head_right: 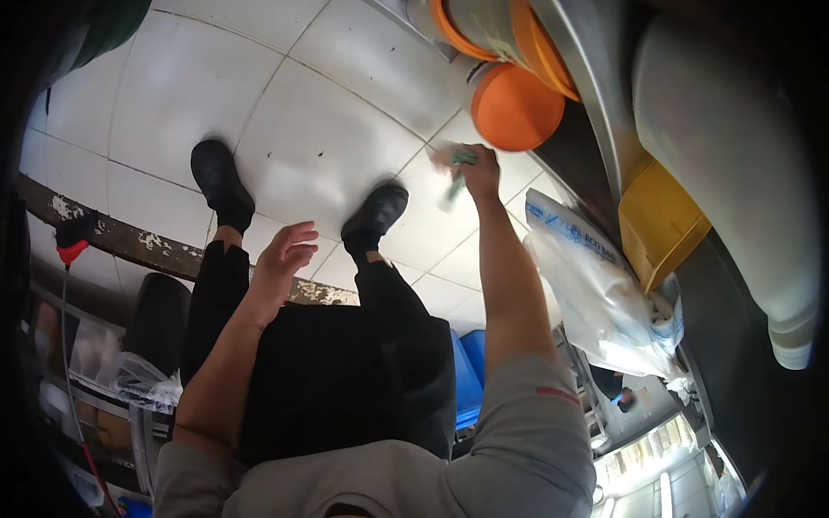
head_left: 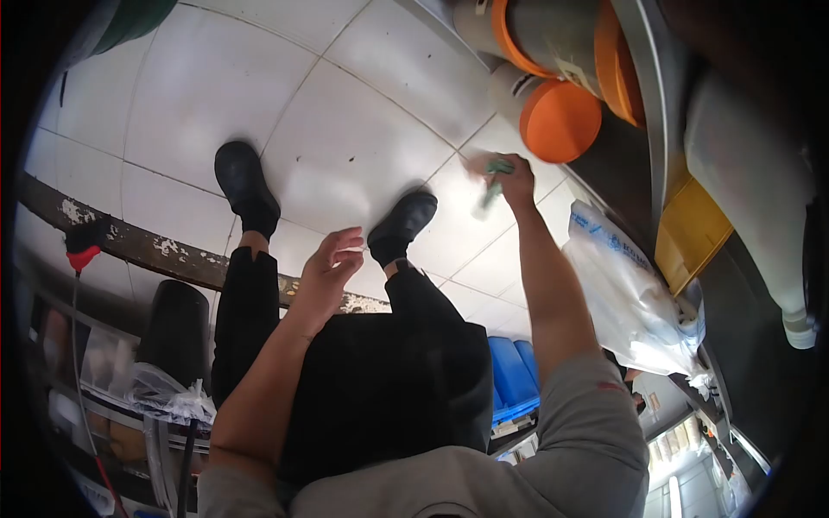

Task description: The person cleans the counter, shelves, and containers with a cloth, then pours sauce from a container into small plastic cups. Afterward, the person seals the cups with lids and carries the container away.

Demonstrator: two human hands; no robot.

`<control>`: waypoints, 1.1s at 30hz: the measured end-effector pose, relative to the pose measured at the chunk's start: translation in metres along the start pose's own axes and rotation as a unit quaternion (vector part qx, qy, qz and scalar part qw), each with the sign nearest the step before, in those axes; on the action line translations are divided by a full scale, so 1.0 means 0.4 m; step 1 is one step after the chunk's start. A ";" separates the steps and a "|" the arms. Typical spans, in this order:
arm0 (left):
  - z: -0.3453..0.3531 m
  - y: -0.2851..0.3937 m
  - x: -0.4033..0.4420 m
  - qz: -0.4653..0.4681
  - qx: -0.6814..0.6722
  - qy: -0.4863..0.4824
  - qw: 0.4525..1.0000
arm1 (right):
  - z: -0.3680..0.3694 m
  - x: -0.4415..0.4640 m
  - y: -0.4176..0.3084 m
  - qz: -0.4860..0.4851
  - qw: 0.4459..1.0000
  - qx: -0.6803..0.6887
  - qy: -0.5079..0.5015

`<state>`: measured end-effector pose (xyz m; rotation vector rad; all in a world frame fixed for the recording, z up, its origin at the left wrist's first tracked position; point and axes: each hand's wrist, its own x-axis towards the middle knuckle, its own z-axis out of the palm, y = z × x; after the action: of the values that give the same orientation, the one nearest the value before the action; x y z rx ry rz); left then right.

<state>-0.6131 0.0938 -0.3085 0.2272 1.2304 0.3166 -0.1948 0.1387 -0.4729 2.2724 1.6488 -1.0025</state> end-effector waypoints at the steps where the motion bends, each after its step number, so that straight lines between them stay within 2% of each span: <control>1: -0.005 -0.004 0.004 0.002 0.011 0.005 1.000 | -0.022 -0.010 -0.023 0.053 0.982 0.142 0.108; 4: -0.013 -0.003 0.005 -0.012 0.012 0.020 1.000 | -0.170 0.104 -0.004 0.015 0.955 0.040 0.294; 6: -0.007 -0.005 -0.005 -0.020 0.003 0.011 1.000 | -0.186 0.216 0.083 -0.030 0.952 0.014 0.305; 9: 0.001 0.023 -0.009 -0.026 0.013 0.006 1.000 | -0.150 0.264 0.074 -0.094 0.956 -0.088 0.263; 11: 0.010 0.026 -0.011 -0.027 0.003 0.003 1.000 | -0.112 0.166 0.043 -0.107 0.964 -0.092 0.226; 13: 0.013 0.025 0.000 -0.020 -0.005 0.001 1.000 | -0.093 0.104 0.063 0.035 0.996 -0.079 -0.004; 15: 0.014 0.006 0.002 -0.022 -0.013 0.001 1.000 | -0.086 0.061 0.051 0.039 0.993 0.029 0.109; 16: 0.015 0.007 0.004 -0.022 -0.016 0.006 1.000 | -0.122 0.064 0.007 0.032 0.974 0.030 0.220; 17: 0.012 0.006 0.004 -0.024 -0.018 0.012 0.999 | -0.161 0.095 0.016 0.076 0.962 0.140 0.220; 18: 0.007 0.004 0.002 -0.029 -0.017 0.018 0.999 | -0.161 0.130 0.016 -0.060 0.916 0.118 0.379; 21: -0.019 -0.027 0.011 -0.013 0.024 0.033 0.999 | -0.219 0.325 0.004 -0.008 0.954 0.200 0.222; 23: -0.030 -0.096 0.072 -0.008 0.118 0.068 0.991 | -0.126 0.378 -0.062 -0.063 0.947 0.096 0.299; 24: -0.024 -0.128 0.119 -0.004 0.164 0.079 0.983 | -0.084 0.328 -0.128 -0.122 0.948 -0.010 0.293; 26: 0.037 -0.154 0.226 0.088 0.394 0.134 0.905 | -0.001 0.227 -0.267 -0.239 0.893 -0.221 0.311; 27: 0.085 -0.137 0.274 0.128 0.464 0.125 0.868 | 0.111 0.216 -0.212 -0.260 0.943 0.181 0.099; 28: 0.136 -0.125 0.311 0.164 0.533 0.112 0.822 | 0.075 0.139 -0.273 -0.248 0.963 0.093 0.042; 29: 0.176 -0.133 0.351 0.246 0.571 0.057 0.781 | 0.029 0.059 -0.329 -0.230 0.973 0.008 -0.015; 30: 0.211 -0.168 0.388 0.314 0.590 0.001 0.743 | 0.012 0.085 -0.292 -0.272 0.957 0.046 0.090; 31: 0.231 -0.228 0.453 0.424 0.596 -0.054 0.680 | -0.003 0.131 -0.247 -0.313 0.926 0.086 0.191; 33: 0.277 -0.236 0.459 0.378 0.661 -0.037 0.647 | 0.009 0.231 -0.176 -0.319 0.902 0.053 0.285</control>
<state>-0.4423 0.0713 -0.4675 2.0591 1.0042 0.0380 -0.2435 0.2358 -0.5134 2.2619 2.7640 -0.5210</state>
